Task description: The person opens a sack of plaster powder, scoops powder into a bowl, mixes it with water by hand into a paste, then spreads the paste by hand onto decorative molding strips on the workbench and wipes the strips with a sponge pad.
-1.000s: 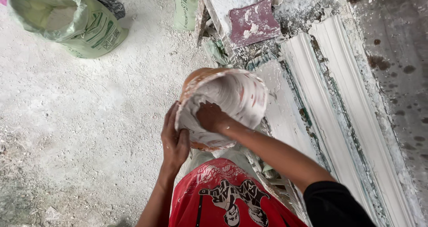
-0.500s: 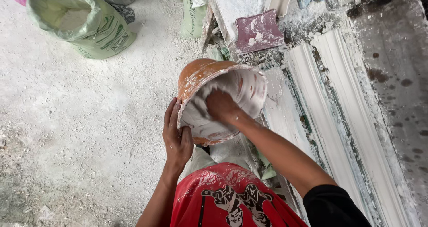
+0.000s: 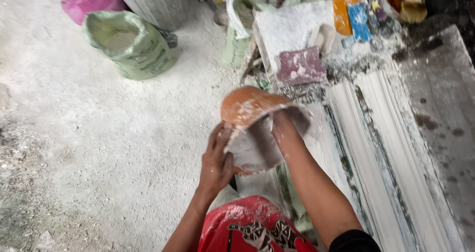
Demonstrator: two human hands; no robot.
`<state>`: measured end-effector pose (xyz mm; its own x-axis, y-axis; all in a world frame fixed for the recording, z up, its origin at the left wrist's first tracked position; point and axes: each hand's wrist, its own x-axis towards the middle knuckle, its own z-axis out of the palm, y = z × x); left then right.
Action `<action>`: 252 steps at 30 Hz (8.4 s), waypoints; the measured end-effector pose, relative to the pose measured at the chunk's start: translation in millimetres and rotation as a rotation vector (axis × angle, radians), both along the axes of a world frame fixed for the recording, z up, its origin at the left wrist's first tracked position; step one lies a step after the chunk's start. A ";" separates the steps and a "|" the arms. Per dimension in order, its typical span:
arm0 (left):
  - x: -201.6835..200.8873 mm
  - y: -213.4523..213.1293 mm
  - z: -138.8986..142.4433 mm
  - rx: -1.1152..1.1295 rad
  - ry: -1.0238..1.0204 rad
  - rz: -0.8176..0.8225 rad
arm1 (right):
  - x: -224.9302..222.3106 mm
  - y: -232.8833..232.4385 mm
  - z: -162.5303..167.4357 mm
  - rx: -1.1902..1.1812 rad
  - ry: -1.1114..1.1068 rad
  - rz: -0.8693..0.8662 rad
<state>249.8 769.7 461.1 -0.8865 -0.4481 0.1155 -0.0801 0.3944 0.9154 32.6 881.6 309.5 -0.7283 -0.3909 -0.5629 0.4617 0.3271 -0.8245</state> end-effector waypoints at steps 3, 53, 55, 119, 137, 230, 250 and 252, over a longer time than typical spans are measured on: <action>-6.1 -1.4 14.4 0.019 -0.059 -0.045 | 4.8 -11.0 1.9 0.004 0.080 0.081; -37.5 52.7 -45.7 0.243 0.089 0.244 | 91.9 253.1 22.6 -0.522 -0.094 -0.602; -37.4 45.1 -51.3 0.358 0.042 0.249 | 104.7 305.0 20.7 -0.396 -0.049 -0.729; 18.1 154.8 20.2 -0.060 -0.023 -0.213 | 105.4 153.9 6.1 0.437 1.117 0.914; 35.1 214.6 23.2 -0.040 -0.022 -0.028 | 94.5 219.4 65.0 0.722 0.845 1.011; -356.7 -42.5 -42.0 0.989 0.341 0.209 | -72.0 211.9 9.4 0.675 0.387 -0.018; -364.4 1.6 -139.1 0.693 -0.106 0.080 | -38.8 225.7 59.9 0.516 0.112 -0.250; -356.3 21.8 -144.0 -0.100 -0.025 -0.210 | -34.6 227.9 61.9 0.496 0.191 -0.276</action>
